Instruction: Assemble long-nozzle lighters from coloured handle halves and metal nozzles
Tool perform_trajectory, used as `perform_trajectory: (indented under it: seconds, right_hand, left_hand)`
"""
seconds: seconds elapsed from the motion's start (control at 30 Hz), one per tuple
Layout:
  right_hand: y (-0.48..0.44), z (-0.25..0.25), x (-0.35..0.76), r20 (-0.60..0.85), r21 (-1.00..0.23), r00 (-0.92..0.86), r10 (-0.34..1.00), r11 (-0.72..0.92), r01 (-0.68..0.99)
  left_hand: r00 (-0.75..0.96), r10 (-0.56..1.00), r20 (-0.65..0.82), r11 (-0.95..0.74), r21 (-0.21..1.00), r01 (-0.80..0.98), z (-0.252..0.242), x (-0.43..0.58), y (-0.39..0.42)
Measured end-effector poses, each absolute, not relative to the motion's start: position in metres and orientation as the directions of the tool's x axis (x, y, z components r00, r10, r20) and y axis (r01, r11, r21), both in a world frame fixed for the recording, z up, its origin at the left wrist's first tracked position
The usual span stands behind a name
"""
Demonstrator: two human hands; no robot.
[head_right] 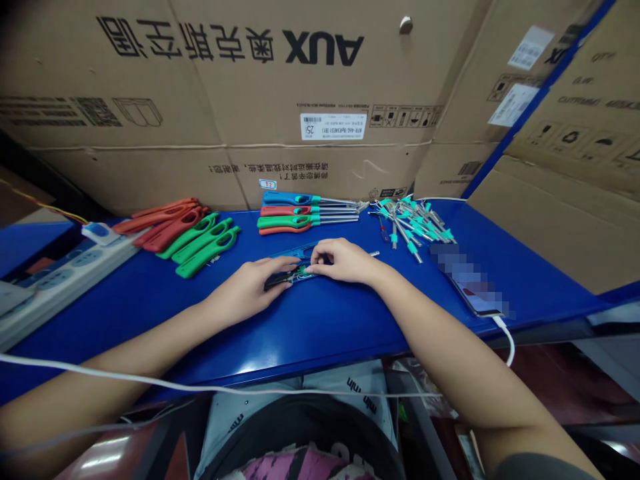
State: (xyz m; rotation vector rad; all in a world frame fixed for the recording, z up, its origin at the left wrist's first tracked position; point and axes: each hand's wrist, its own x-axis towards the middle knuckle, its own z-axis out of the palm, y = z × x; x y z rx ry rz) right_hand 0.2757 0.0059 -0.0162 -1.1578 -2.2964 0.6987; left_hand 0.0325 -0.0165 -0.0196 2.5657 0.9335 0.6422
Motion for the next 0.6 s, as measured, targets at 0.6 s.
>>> perform_trajectory:
  seconds: [0.6]
  right_hand:
    - [0.007,-0.0203,0.2725,0.247,-0.603,-0.502,0.829,0.537,0.59]
  left_hand:
    - [0.721,0.657,0.221,-0.754,0.218,0.62,-0.0145,0.0283,-0.016]
